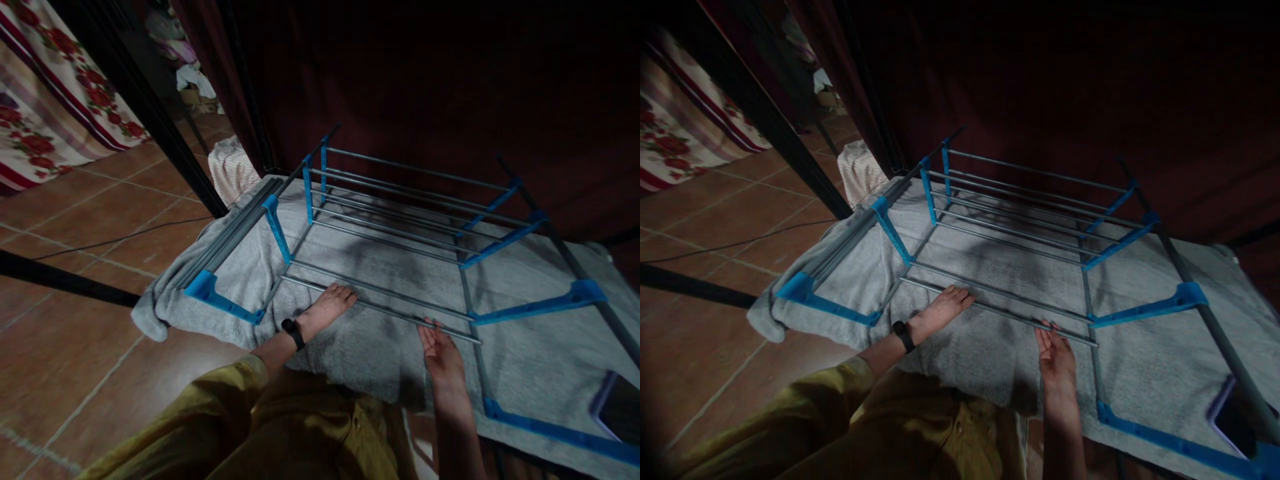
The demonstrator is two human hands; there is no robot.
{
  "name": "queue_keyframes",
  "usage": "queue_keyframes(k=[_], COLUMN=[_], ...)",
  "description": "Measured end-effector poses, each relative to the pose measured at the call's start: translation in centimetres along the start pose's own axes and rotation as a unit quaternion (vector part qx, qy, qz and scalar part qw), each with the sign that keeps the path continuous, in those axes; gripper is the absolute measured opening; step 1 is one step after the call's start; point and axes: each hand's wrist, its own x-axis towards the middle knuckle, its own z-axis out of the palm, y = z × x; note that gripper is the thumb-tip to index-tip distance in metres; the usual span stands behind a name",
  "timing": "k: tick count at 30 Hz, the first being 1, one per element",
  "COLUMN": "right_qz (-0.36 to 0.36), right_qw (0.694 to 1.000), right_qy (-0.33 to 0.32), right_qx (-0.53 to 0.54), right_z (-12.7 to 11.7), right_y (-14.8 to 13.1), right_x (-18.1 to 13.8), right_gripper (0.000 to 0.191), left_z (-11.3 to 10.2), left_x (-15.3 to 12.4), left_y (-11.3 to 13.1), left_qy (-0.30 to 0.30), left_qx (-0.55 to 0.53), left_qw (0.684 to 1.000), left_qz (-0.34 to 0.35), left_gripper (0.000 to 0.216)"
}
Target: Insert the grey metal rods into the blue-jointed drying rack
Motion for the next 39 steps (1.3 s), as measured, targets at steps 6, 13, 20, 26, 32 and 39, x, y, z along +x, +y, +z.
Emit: queue_keyframes(k=[6,13,20,26,32,39], right_qz=[-0.026,-0.024,-0.016,-0.008,-0.005,-0.024], right_qw=[0.998,1.000,1.000,1.000,0.999,0.996], right_qy=[-0.015,-0.002,-0.012,-0.002,-0.003,0.018], right_qx=[-0.046,-0.017,0.002,0.027,0.049,0.087], right_z=[-0.7,-1.1,-0.7,0.3,1.5,2.5], right_y=[0.7,1.0,0.9,0.7,0.3,-0.2], right_x=[1.2,1.3,0.6,0.1,-0.6,-0.1], right_gripper=[0.014,0.013,0.014,0.016,0.019,0.028], left_z=[0.2,0.0,0.4,0.6,0.8,0.8], left_x=[0.1,0.0,-0.7,-1.5,-2.0,-2.0], left_y=[-0.3,0.1,-0.4,-2.0,-3.2,-4.6], left_qy=[-0.059,-0.112,-0.092,-0.072,-0.057,-0.033], left_qx=[0.138,0.309,0.319,0.300,0.289,0.323], left_qw=[0.988,0.942,0.941,0.951,0.955,0.945], left_qz=[0.030,0.070,0.061,0.016,0.018,0.030], left_gripper=[0.035,0.034,0.038,0.045,0.044,0.036])
